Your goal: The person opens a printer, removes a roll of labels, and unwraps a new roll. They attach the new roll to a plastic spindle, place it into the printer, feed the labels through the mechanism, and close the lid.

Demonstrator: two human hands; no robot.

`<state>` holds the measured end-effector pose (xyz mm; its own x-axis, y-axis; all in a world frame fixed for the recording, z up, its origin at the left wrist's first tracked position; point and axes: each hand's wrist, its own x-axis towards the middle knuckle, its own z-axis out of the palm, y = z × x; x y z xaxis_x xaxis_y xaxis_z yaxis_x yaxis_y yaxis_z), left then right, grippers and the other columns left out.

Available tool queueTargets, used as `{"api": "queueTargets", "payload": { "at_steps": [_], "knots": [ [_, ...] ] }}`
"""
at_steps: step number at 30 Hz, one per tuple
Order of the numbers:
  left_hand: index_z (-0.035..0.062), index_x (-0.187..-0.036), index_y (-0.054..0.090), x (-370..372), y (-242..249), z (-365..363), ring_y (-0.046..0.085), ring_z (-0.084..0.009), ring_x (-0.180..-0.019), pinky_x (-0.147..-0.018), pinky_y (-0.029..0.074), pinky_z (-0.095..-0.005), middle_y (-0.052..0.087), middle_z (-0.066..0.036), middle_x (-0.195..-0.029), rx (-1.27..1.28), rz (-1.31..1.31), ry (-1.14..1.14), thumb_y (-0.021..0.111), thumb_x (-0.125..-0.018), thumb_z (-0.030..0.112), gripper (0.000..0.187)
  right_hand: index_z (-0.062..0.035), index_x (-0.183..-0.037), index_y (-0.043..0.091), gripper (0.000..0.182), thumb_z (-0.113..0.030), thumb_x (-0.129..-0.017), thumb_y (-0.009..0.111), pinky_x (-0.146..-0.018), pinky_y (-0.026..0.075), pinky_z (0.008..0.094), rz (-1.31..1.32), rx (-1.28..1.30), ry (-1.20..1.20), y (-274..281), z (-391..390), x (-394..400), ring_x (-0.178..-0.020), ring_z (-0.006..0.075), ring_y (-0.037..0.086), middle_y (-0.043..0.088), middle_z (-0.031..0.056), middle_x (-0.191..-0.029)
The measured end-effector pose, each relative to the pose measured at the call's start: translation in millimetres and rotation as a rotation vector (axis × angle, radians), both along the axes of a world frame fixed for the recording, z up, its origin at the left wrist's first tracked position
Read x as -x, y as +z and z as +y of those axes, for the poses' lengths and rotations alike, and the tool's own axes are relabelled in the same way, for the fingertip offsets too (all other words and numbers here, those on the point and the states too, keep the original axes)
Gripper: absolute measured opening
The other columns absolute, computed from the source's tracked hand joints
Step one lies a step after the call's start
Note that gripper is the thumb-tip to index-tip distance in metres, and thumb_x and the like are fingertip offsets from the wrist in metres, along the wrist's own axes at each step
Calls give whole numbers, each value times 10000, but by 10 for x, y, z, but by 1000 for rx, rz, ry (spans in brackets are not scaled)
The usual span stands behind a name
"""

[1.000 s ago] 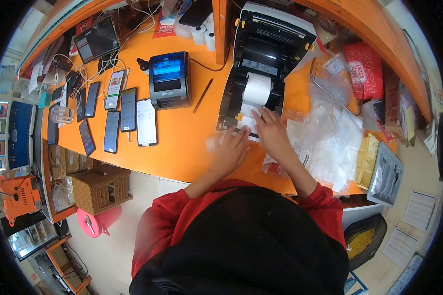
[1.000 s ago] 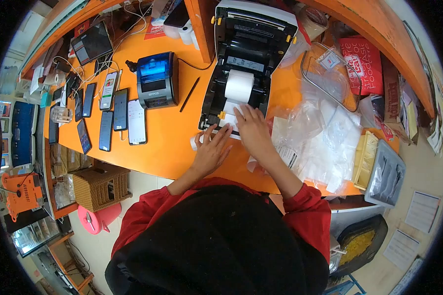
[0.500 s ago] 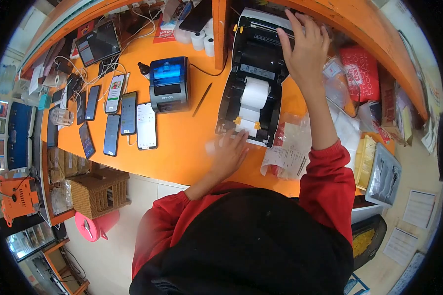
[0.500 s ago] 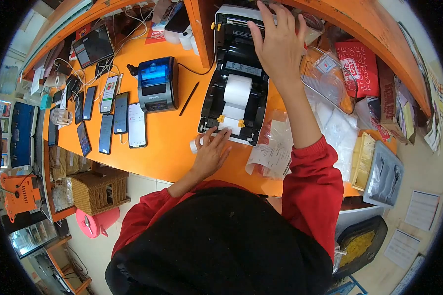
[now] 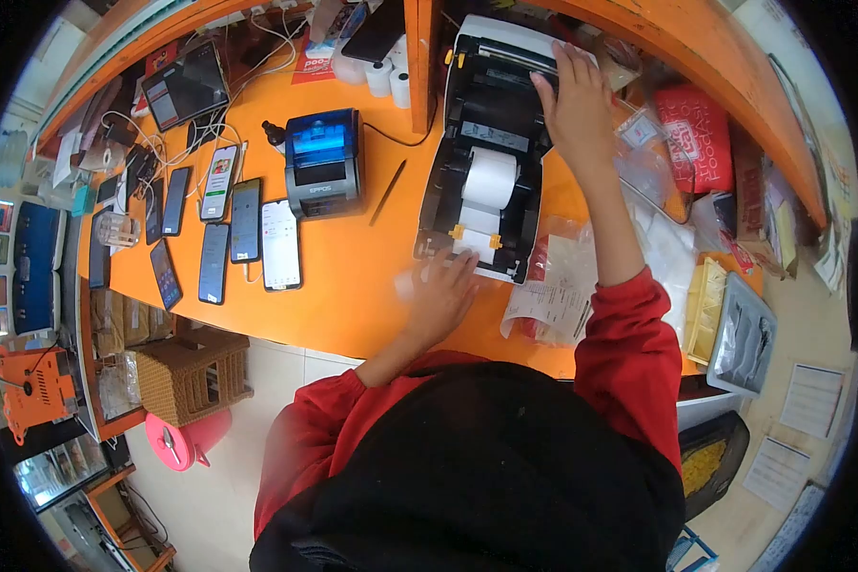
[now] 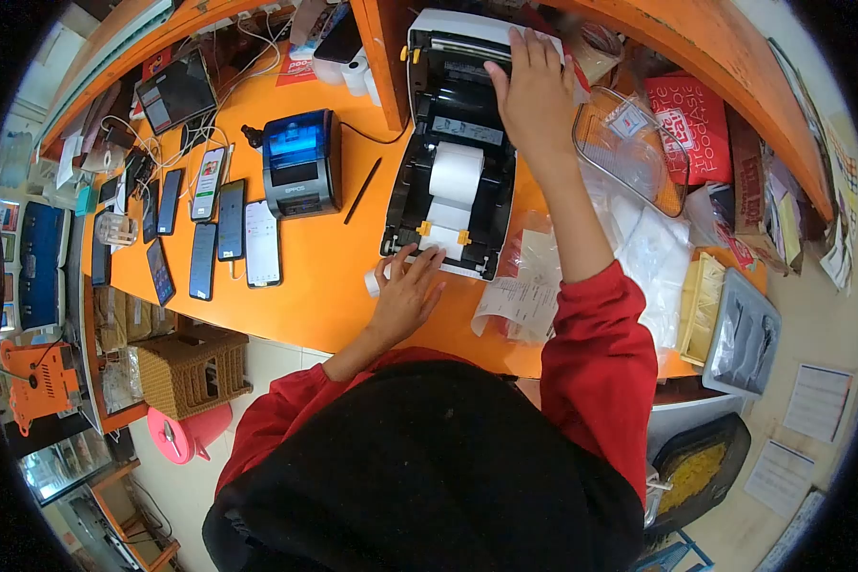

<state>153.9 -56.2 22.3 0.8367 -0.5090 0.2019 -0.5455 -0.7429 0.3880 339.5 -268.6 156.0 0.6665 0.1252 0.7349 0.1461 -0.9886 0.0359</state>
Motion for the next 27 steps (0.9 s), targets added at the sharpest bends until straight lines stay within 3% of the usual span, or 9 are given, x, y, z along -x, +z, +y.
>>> {"api": "queueTargets", "payload": {
  "at_steps": [3, 5, 9, 10, 16, 19, 20, 24, 27],
  "knots": [
    [100, -1276, 428, -5, 16, -1, 301, -256, -1223, -974, 173, -458, 404, -44, -1302, 14, 14, 3, 516, -862, 255, 450, -62, -1219, 474, 443, -329, -868, 513, -992, 281, 447, 10, -12, -30, 35, 157, 293, -1158, 282, 423, 489, 121, -1231],
    [84, -1255, 444, -4, 36, 8, 329, -265, -1203, -964, 230, -457, 428, -53, -1275, -4, -22, 8, 503, -860, 261, 438, -64, -1221, 470, 435, -312, -867, 518, -989, 274, 439, 45, -45, -27, 90, 248, 564, -1150, 274, 420, 480, 116, -1238],
    [77, -1265, 428, 7, 58, 17, 346, -272, -1190, -957, 264, -459, 432, -60, -1271, -1, -45, 2, 497, -855, 256, 453, -92, -1154, 506, 428, -260, -779, 625, -974, 285, 436, 161, -61, -9, 155, 347, 1065, -1147, 281, 403, 471, 92, -1213],
    [78, -1271, 421, 12, 54, 26, 346, -273, -1190, -956, 266, -460, 429, -61, -1276, -5, -47, 0, 498, -854, 256, 460, -105, -1079, 526, 410, -198, -711, 681, -975, 283, 441, 182, -174, 59, 121, 335, 1138, -1156, 298, 390, 460, 83, -1209],
    [79, -1283, 408, 40, 62, 27, 345, -271, -1192, -959, 258, -460, 416, -56, -1293, -23, -60, 6, 514, -840, 257, 489, -126, -1027, 507, 403, -153, -674, 700, -1044, 180, 477, 373, -199, 280, -90, 323, 1520, -1258, 264, 329, 398, 84, -1318],
    [77, -1280, 411, 68, 59, 47, 342, -270, -1195, -958, 253, -461, 416, -58, -1291, -26, -58, 7, 530, -828, 255, 500, -139, -1083, 487, 465, -146, -670, 700, -1058, 138, 495, 444, -257, 317, -269, 406, 1683, -1286, 237, 304, 355, 75, -1369],
    [76, -1278, 413, 78, 54, 52, 341, -269, -1196, -955, 253, -462, 416, -58, -1290, -22, -52, 6, 535, -824, 253, 502, -132, -1151, 477, 541, -155, -662, 707, -1066, 115, 494, 467, -257, 320, -317, 423, 1728, -1277, 261, 314, 368, 84, -1366],
    [89, -1281, 414, 105, 2, 64, 333, -276, -1180, -948, 206, -460, 416, -63, -1293, -20, -6, -3, 557, -823, 244, 504, -184, -1307, 391, 746, -164, -637, 718, -1048, 142, 532, 462, -115, 239, -696, 496, 1875, -1286, 227, 300, 345, 50, -1383],
    [86, -1267, 431, 131, 8, 72, 372, -285, -1149, -932, 246, -447, 444, -84, -1258, 3, -25, 0, 581, -806, 203, 498, -196, -1300, 402, 735, -162, -637, 719, -1050, 142, 530, 420, -103, 205, -853, 538, 1915, -1289, 235, 293, 336, 47, -1389]
  ]
}}
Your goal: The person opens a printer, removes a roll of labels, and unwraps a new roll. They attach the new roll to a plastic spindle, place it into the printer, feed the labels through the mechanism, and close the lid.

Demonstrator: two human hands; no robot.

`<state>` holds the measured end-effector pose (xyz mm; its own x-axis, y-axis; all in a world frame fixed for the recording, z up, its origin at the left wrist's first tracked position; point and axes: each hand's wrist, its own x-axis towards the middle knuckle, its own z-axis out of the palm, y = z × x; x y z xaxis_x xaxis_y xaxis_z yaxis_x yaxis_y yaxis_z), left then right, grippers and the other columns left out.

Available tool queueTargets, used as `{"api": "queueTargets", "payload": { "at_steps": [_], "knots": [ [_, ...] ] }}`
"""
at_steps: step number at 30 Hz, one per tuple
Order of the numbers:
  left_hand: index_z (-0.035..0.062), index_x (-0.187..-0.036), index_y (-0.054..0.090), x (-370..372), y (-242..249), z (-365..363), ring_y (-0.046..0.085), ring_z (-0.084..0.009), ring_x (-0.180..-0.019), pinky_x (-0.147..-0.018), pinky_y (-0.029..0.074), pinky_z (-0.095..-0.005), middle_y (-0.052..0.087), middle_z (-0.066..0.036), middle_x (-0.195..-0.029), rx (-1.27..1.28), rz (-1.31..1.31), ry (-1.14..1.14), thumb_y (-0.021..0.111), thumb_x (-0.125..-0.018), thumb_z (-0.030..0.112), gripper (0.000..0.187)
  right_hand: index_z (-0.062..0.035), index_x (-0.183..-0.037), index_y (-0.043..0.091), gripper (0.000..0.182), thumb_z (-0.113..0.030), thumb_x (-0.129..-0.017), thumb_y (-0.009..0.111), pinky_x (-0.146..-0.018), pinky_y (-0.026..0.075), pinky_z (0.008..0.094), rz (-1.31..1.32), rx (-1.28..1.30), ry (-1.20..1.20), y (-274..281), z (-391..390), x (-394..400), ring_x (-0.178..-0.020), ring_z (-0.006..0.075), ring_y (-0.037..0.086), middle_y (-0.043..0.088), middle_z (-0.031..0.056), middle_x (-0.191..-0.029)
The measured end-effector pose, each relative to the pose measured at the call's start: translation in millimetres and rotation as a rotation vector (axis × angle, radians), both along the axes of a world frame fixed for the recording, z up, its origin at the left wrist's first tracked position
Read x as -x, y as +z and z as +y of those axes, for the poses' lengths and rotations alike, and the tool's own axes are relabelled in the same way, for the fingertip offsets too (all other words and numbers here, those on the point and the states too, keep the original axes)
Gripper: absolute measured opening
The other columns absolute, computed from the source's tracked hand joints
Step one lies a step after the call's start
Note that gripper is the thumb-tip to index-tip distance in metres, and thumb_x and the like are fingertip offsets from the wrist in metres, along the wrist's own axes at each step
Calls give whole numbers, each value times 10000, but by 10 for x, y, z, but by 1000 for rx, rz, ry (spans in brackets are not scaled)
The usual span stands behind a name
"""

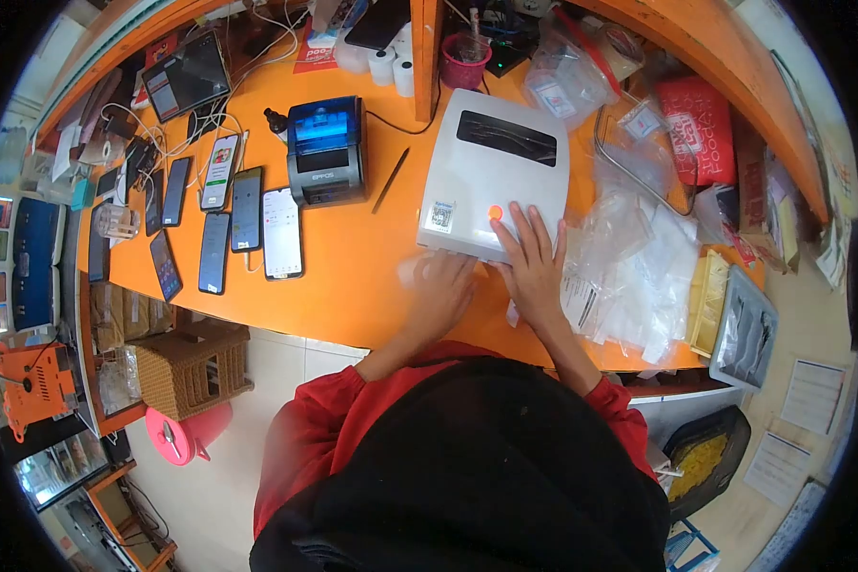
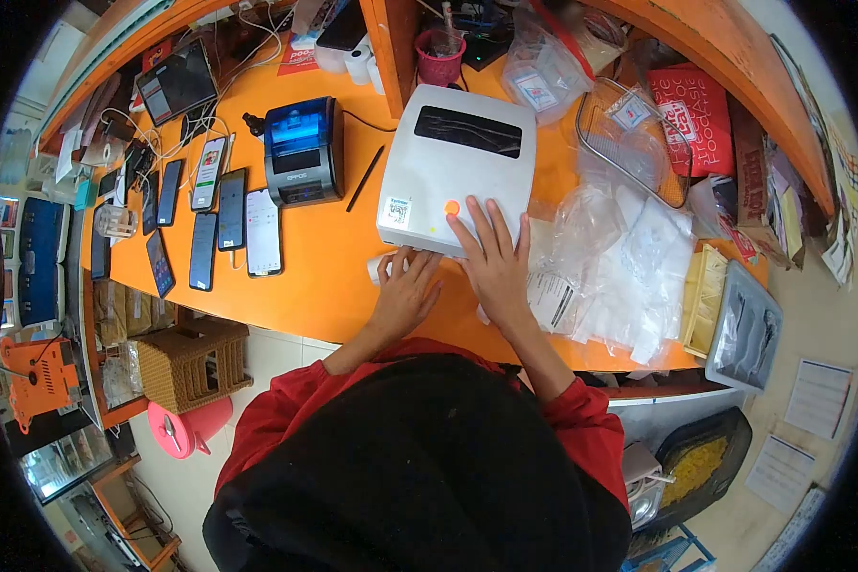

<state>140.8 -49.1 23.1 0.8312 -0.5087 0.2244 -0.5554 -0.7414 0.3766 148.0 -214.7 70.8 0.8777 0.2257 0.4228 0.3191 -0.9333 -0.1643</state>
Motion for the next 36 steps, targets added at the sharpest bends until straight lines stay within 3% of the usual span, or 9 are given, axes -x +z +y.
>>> {"api": "queueTargets", "payload": {
  "at_steps": [6, 12, 18, 24, 30, 33, 36],
  "knots": [
    [97, -1142, 537, 88, 0, 218, 484, -252, -1033, -869, 331, -384, 536, -73, -1128, 250, -52, -153, 605, -750, 61, 400, -194, -1314, 383, 752, -146, -642, 717, -1051, 134, 533, 8, 15, -7, -34, -12, -6, -1293, 252, 283, 310, 58, -1403],
    [97, -1087, 562, -144, 336, 230, 484, -255, -1026, -834, 327, -368, 545, -73, -1081, 347, -250, 24, 618, -727, 44, 368, -156, -1344, 325, 734, -98, -697, 665, -1053, 107, 547, 49, -8, -17, -53, 17, 5, -1311, 263, 252, 280, 67, -1419],
    [56, -1183, 490, -711, 608, 30, 402, -309, -1151, -945, 273, -420, 472, -137, -1207, 476, -243, 146, 551, -817, 120, 377, -161, -1353, 312, 712, -101, -725, 642, -1056, 95, 545, 99, -20, -5, -51, -1, 24, -1324, 250, 227, 266, 64, -1426],
    [29, -1325, 339, -852, 511, -101, 258, -324, -1296, -1045, 151, -460, 344, -149, -1368, 270, -140, 138, 421, -893, 213, 477, -177, -1362, 303, 651, -166, -782, 599, -1064, 80, 528, 98, 44, -17, -185, -5, 88, -1334, 220, 212, 255, 55, -1435],
    [30, -1345, 314, -828, 446, -92, 215, -302, -1324, -1060, 120, -465, 292, -136, -1407, 198, -167, 165, 358, -903, 198, 475, -131, -1335, 347, 591, -155, -797, 591, -1050, 108, 542, 55, 2, -17, -261, 7, 101, -1307, 256, 270, 308, 88, -1405],
    [27, -1351, 302, -803, 410, -91, 203, -302, -1330, -1063, 109, -470, 283, -140, -1411, 207, -163, 150, 343, -905, 192, 477, -172, -1356, 333, 536, -208, -852, 513, -1071, 69, 506, 6, 37, -54, -384, 10, 106, -1332, 196, 221, 281, 45, -1425],
    [32, -1366, 270, -795, 355, -72, 176, -309, -1338, -1051, 129, -509, 239, -132, -1432, 254, -166, 121, 422, -854, 147, 546, -157, -1353, 337, 545, -211, -843, 523, -1070, 64, 508, -6, 25, -43, -340, 20, 95, -1334, 214, 215, 273, 55, -1428]
  ]
}}
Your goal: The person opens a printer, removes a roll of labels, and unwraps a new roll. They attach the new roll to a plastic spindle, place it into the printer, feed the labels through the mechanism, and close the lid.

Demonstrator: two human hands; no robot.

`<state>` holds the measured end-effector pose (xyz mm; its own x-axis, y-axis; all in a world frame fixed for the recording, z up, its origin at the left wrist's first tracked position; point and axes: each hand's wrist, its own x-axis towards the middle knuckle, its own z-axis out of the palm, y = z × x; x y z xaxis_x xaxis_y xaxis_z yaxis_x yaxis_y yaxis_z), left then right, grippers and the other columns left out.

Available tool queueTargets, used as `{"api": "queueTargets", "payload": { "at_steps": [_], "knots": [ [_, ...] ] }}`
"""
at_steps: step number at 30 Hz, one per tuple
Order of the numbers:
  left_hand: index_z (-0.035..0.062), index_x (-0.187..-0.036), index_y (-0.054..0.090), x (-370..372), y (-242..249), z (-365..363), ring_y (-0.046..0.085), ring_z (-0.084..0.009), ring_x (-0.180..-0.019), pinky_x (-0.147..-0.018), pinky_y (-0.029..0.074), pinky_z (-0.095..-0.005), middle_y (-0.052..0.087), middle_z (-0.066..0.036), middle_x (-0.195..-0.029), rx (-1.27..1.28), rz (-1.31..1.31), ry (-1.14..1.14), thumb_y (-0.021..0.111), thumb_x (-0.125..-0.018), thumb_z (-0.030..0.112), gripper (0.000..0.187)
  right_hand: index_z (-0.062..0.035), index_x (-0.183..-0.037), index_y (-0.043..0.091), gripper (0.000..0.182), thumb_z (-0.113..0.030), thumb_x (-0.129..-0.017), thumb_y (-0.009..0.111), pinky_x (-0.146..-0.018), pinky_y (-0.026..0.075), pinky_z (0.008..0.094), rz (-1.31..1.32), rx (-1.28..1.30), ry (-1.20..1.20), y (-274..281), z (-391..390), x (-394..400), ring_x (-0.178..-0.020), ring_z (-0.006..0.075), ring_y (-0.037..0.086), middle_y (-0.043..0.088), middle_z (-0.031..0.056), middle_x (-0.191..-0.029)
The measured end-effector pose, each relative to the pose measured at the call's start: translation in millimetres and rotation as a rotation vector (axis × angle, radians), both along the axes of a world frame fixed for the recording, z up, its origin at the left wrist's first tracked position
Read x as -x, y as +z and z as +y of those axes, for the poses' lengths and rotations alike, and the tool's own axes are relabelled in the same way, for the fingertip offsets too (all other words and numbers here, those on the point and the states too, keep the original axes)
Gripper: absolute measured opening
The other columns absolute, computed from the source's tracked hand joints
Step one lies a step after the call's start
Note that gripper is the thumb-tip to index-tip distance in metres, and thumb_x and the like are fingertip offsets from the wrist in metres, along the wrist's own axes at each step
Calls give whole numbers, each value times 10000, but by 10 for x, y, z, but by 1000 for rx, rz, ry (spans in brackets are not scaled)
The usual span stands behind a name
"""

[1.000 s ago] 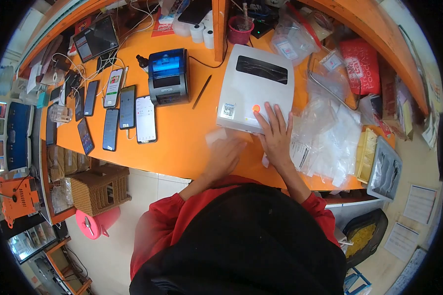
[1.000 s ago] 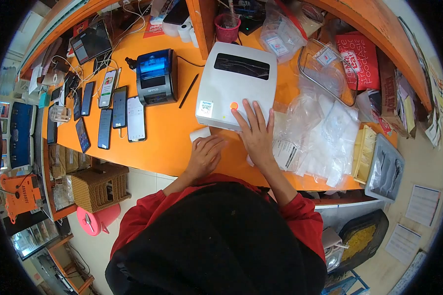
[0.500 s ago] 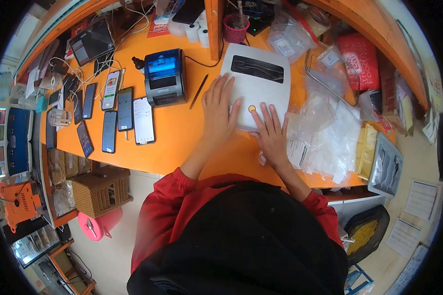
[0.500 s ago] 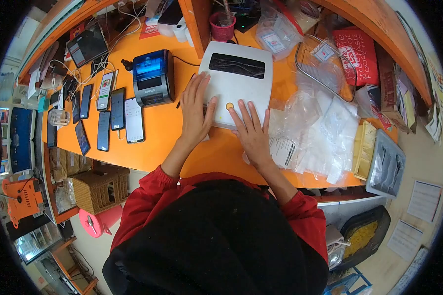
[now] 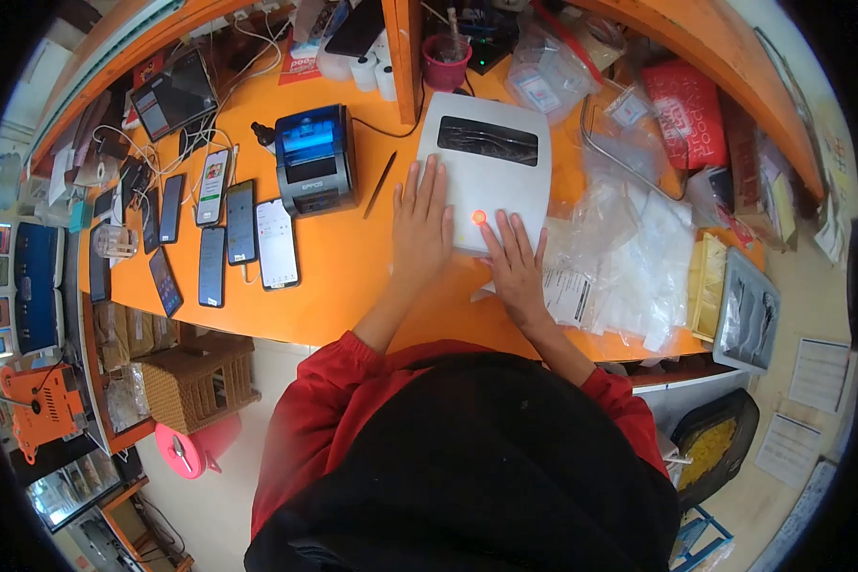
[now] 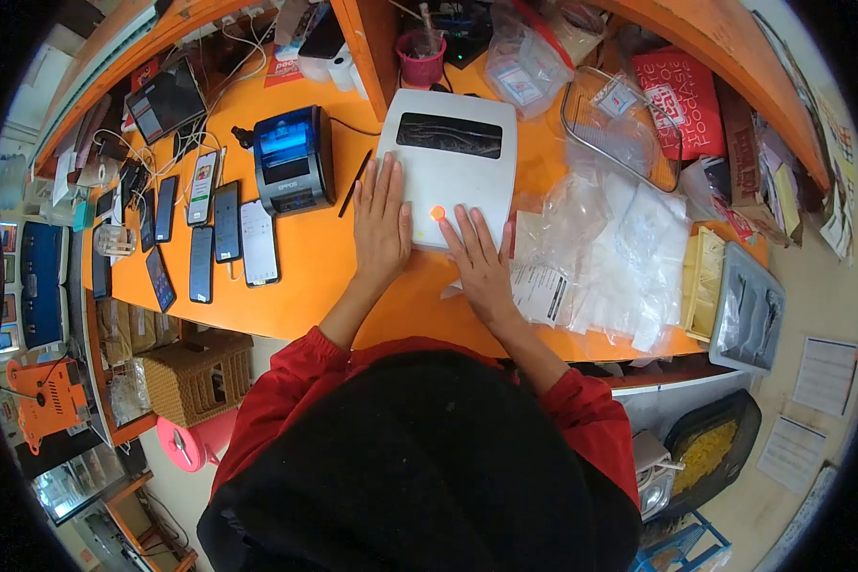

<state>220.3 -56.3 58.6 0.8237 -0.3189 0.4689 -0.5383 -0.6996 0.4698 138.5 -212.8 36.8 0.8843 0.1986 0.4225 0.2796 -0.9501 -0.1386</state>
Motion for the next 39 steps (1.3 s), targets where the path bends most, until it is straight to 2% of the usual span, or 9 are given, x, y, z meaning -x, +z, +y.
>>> {"api": "queueTargets", "payload": {
  "at_steps": [3, 6, 9, 12, 18, 21, 24, 33, 39],
  "knots": [
    [30, -1365, 269, 15, 21, 5, 176, -307, -1338, -1054, 115, -509, 242, -136, -1430, -23, -15, 13, 417, -860, 149, 540, -95, -1332, 355, 530, -112, -834, 535, -1051, 100, 537, 121, -33, 44, 194, -7, 41, -1324, 269, 229, 278, 114, -1416],
    [18, -1363, 268, 4, 2, 15, 186, -306, -1334, -1060, 98, -485, 252, -149, -1424, -6, -38, 12, 327, -915, 195, 485, -72, -1329, 351, 504, -113, -851, 505, -1061, 91, 513, 170, -187, 89, 304, -24, 53, -1330, 296, 202, 259, 134, -1420],
    [8, -1362, 261, 16, 36, 22, 188, -305, -1334, -1061, 91, -486, 251, -153, -1423, 14, -12, 7, 331, -919, 202, 488, -80, -1305, 391, 449, -140, -870, 485, -1070, 97, 481, -19, -394, 14, 343, -65, 50, -1326, 295, 207, 263, 138, -1416],
    [10, -1359, 265, -8, 119, 48, 188, -285, -1337, -1063, 81, -488, 250, -148, -1424, 146, 38, -22, 386, -905, 193, 504, -70, -1292, 403, 439, -170, -873, 488, -1064, 125, 476, -109, -454, -56, 502, -127, -34, -1312, 351, 204, 261, 167, -1406],
    [1, -1341, 298, -374, 336, -38, 186, -277, -1339, -1063, 82, -493, 261, -149, -1418, 42, -81, -33, 398, -914, 248, 503, -76, -1287, 409, 509, -305, -850, 532, -1049, 151, 493, -115, -458, -159, 558, -98, -463, -1301, 409, 174, 270, 203, -1387],
    [-2, -1328, 326, -433, 206, -95, 191, -268, -1338, -1063, 87, -493, 261, -144, -1420, -22, -54, -29, 395, -917, 258, 491, -90, -1299, 403, 559, -375, -837, 534, -1042, 142, 522, -71, -430, -142, 452, 0, -576, -1314, 383, 167, 253, 192, -1403],
    [-3, -1318, 347, -435, 160, -76, 198, -267, -1336, -1063, 90, -492, 267, -141, -1419, -41, -59, -15, 389, -919, 262, 481, -98, -1316, 388, 598, -428, -834, 518, -1032, 131, 556, 29, -224, -204, 453, 61, -538, -1329, 350, 154, 232, 182, -1418],
    [36, -1341, 329, -438, 150, -86, 190, -251, -1341, -1075, 69, -478, 279, -127, -1418, -24, -9, -4, 325, -935, 269, 468, -103, -1353, 328, 657, -434, -823, 532, -1027, 116, 575, 85, -274, -97, 460, -33, -528, -1344, 320, 126, 196, 177, -1435],
    [1, -1308, 365, -434, 154, -93, 216, -264, -1330, -1062, 108, -490, 306, -140, -1400, -32, -45, 0, 378, -922, 244, 456, -103, -1377, 269, 712, -453, -817, 536, -1026, 114, 577, 119, -225, -127, 470, -20, -527, -1348, 316, 113, 184, 179, -1438]
  ]
}}
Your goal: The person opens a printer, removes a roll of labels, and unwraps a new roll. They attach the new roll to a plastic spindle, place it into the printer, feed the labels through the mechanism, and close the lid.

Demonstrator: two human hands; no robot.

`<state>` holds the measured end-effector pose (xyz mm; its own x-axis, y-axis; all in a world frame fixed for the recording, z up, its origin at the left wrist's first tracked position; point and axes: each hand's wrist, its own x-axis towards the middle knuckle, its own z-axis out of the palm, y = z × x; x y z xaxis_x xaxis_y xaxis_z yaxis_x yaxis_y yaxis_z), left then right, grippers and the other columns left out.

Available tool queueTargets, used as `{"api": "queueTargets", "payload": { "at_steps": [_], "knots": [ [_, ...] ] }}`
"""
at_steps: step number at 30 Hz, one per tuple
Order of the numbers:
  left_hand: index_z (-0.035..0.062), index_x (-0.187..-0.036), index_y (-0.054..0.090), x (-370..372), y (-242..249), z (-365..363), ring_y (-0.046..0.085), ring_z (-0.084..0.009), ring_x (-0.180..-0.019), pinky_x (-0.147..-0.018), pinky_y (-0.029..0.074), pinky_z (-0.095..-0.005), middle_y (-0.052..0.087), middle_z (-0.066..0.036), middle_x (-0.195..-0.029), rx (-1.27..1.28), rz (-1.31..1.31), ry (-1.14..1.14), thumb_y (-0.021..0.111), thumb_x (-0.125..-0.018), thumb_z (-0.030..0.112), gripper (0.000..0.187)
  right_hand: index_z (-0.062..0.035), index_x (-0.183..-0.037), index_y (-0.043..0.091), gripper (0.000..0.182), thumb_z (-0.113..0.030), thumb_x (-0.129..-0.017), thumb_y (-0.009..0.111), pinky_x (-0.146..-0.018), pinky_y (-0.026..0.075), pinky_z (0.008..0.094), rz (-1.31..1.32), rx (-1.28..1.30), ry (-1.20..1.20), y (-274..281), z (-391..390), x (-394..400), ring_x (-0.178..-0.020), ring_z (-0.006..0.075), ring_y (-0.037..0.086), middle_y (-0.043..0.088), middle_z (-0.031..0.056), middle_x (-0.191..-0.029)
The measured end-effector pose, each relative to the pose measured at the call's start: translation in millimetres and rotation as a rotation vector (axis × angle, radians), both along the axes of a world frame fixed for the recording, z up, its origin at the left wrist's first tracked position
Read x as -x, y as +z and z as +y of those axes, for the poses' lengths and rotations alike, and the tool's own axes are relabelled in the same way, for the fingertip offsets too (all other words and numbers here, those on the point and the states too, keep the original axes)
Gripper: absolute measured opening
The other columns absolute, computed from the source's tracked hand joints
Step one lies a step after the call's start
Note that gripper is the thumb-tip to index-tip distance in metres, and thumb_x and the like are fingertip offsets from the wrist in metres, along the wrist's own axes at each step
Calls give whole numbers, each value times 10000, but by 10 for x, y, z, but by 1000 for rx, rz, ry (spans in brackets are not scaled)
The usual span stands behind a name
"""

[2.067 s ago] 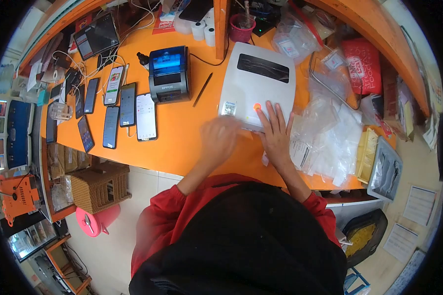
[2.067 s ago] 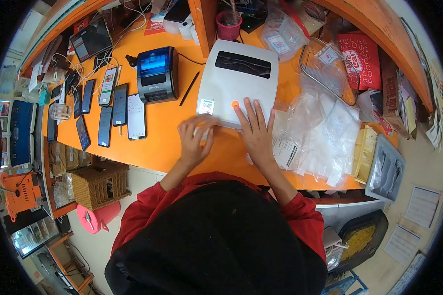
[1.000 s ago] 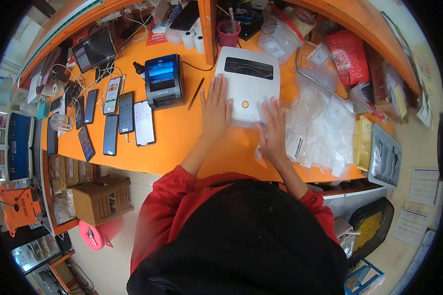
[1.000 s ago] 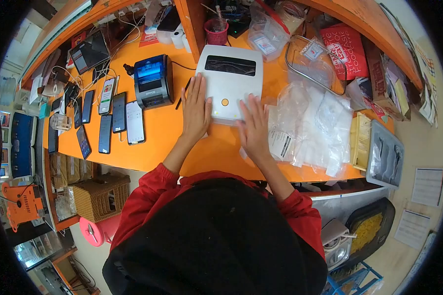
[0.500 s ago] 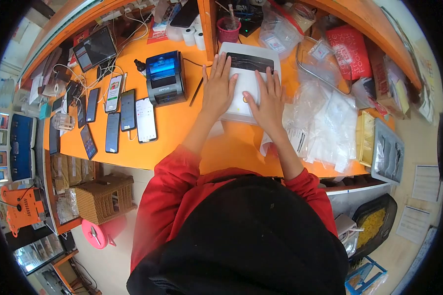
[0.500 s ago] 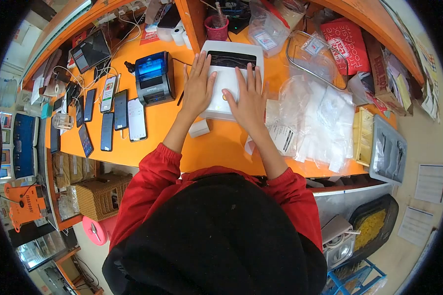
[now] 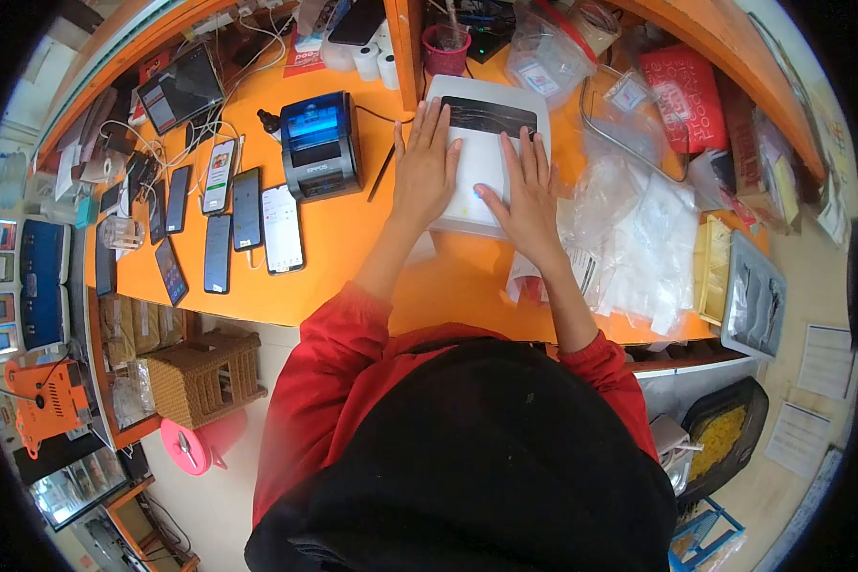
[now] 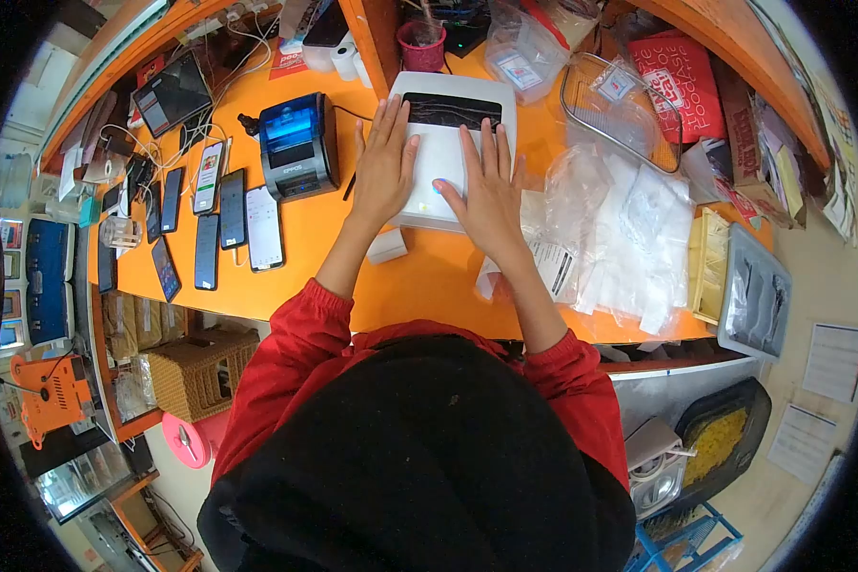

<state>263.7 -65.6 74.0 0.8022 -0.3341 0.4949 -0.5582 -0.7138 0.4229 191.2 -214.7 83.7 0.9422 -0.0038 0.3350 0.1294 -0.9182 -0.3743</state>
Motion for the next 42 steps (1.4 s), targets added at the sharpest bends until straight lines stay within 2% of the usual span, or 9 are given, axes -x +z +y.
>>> {"api": "queueTargets", "payload": {
  "at_steps": [6, 9, 18, 30, 36, 39, 42],
  "knots": [
    [3, -1313, 354, 0, -2, 2, 216, -265, -1330, -1061, 110, -497, 299, -139, -1403, -6, -1, 2, 382, -921, 245, 461, -75, -1383, 233, 698, -431, -845, 501, -1035, 91, 565, 3, -25, 12, 19, -7, 0, -1349, 315, 111, 184, 185, -1436],
    [3, -1311, 357, 3, -1, 5, 217, -265, -1329, -1060, 109, -500, 300, -140, -1402, -3, 0, -2, 384, -921, 242, 459, -54, -1382, 219, 679, -407, -862, 477, -1045, 78, 547, -39, -189, 38, -31, -48, -17, -1348, 317, 112, 185, 190, -1434],
    [-4, -1296, 378, -5, -21, 4, 227, -263, -1325, -1056, 116, -505, 316, -141, -1393, -5, -27, 3, 392, -919, 240, 450, -42, -1378, 221, 682, -402, -860, 480, -1047, 71, 542, -51, -118, 25, -4, -15, 6, -1351, 314, 106, 184, 196, -1432],
    [-6, -1305, 365, 4, -19, 0, 213, -259, -1331, -1063, 98, -500, 310, -141, -1397, -4, -8, 8, 381, -922, 242, 456, -67, -1385, 217, 761, -447, -809, 537, -1025, 70, 587, -45, -43, 1, 13, 19, 23, -1351, 310, 111, 184, 192, -1434],
    [-4, -1310, 359, 11, -4, 2, 206, -264, -1334, -1061, 101, -501, 304, -143, -1400, -8, 4, 6, 375, -923, 243, 459, -72, -1386, 217, 746, -428, -814, 535, -1017, 68, 602, -20, -47, -13, 18, 25, 14, -1349, 316, 114, 179, 195, -1435],
    [-4, -1310, 357, 13, 1, 8, 202, -264, -1335, -1060, 105, -503, 301, -143, -1401, -15, -1, 2, 372, -924, 246, 460, -65, -1386, 211, 712, -392, -834, 518, -1027, 79, 581, -35, -33, -9, 21, 15, 19, -1343, 321, 130, 182, 197, -1432],
    [0, -1310, 360, 12, 6, 7, 210, -267, -1332, -1057, 106, -504, 314, -140, -1394, 42, 8, -11, 376, -922, 236, 454, -53, -1384, 215, 665, -335, -854, 501, -1051, 104, 518, -128, -144, 32, -4, -23, 14, -1335, 323, 153, 188, 200, -1427]
  ]
}}
